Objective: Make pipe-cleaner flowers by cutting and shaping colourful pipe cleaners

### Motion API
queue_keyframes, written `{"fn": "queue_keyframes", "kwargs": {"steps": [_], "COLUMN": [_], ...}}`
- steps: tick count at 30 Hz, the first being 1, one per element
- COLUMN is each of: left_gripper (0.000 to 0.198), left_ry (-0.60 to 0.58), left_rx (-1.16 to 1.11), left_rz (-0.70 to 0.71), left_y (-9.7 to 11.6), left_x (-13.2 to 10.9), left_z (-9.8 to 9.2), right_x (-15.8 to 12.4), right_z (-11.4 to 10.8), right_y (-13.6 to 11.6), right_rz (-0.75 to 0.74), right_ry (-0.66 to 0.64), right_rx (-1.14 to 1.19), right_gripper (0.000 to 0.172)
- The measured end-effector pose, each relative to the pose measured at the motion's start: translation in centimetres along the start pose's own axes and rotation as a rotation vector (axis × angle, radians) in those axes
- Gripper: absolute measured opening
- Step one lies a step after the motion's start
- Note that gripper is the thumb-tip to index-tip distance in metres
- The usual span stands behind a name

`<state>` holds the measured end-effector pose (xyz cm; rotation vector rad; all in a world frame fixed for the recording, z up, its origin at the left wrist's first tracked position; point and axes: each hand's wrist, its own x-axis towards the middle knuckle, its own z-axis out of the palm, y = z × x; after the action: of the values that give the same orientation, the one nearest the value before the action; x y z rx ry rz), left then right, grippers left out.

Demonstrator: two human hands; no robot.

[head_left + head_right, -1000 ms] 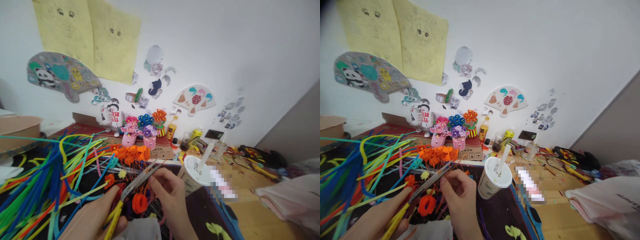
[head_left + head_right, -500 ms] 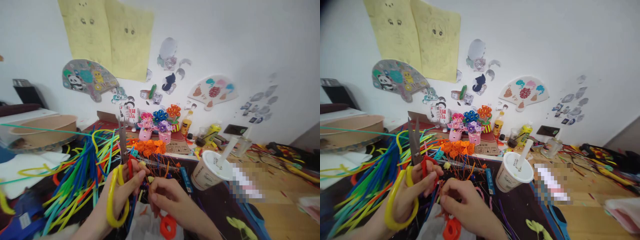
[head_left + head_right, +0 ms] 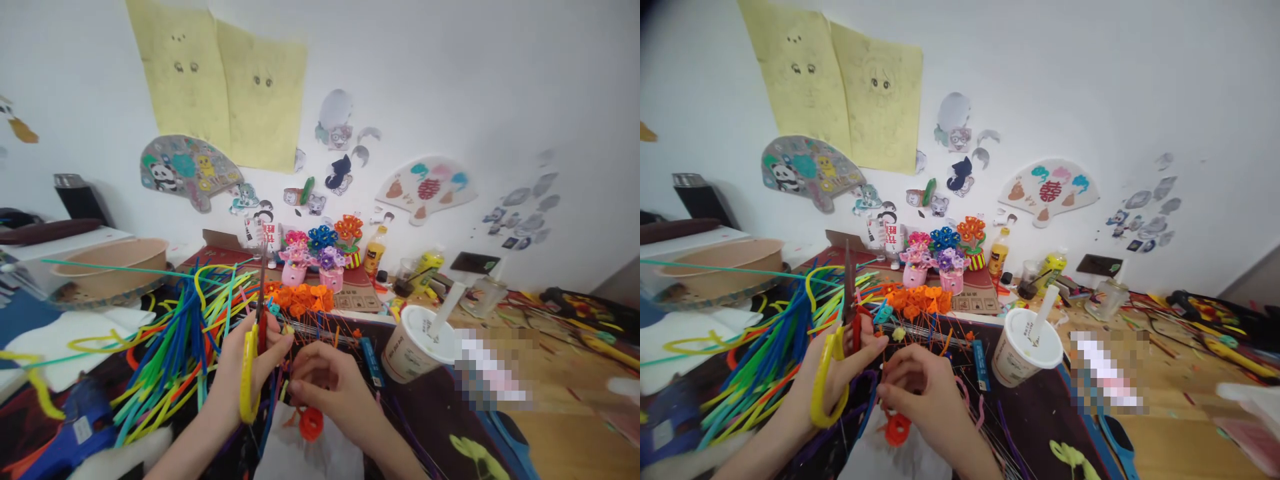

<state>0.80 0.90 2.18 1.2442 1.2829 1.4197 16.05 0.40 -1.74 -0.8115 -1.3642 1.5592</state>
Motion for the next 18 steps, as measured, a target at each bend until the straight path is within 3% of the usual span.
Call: {"fn": "queue_keyframes", "kwargs": {"steps": [4,9,18], "left_gripper": [0.026,0.027,0.031], "left_ry": [-0.018,-0.036,-0.247], "left_rx": [0.012,-0.040,-0.269], "left_rz": [-0.014,-0.071,-0.418], "left_y": [0.8,2.0,1.8], "left_x": [0.5,0.8,1.9], "left_z": [0.5,1.4,2.4], "right_x": [0.1,0.0,0.0], "right_z": [0.1,-0.2,-1.3], "right_y": [-0.1,-0.6,-1.0], "right_rz": [-0.032,-0.088,-0.298], "right_ry": [0.100,0.083,0.126], "right_rx": [-0.034,-0.065,-0.036], "right_gripper": [0.038,0.027,0.016]}}
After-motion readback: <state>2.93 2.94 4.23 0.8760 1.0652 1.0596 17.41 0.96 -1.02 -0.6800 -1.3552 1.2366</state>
